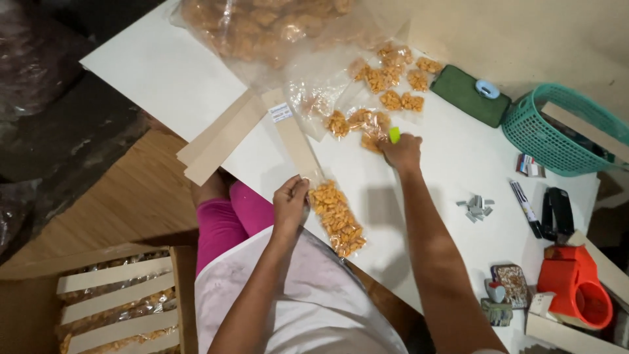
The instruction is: Stapling small plastic bags of snacks onto wooden strips to create product displays.
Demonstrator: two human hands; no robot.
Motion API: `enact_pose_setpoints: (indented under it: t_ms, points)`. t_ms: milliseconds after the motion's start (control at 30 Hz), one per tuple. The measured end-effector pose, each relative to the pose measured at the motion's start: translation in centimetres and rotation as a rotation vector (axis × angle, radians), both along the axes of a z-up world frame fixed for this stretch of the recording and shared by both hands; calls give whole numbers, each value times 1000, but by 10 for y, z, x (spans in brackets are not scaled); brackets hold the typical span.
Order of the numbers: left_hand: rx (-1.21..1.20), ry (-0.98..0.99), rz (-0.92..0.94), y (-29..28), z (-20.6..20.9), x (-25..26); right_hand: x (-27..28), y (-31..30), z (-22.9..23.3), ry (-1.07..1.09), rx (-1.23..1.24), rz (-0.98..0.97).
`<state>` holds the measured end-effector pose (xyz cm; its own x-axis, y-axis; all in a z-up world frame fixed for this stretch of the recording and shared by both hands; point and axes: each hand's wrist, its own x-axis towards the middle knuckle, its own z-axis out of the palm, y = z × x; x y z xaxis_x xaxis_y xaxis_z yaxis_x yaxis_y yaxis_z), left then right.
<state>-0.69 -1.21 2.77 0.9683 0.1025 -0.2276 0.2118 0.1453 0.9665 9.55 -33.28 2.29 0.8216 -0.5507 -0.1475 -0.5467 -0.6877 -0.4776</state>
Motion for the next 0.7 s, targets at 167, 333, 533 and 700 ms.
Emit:
enact_pose_setpoints:
  t_ms: [167, 333, 533, 700]
  points:
    - [-90, 30, 16, -2, -27, 16, -47, 41, 48, -75, 401, 193]
    - [-174, 52, -28, 9, 5, 9, -90, 109, 121, -175, 865, 460]
    - [-127, 14, -77, 5, 56, -6, -78, 120, 95, -21, 893, 543]
    - [112, -11, -57, 3, 49, 2, -86, 127, 142, 135, 749, 515]
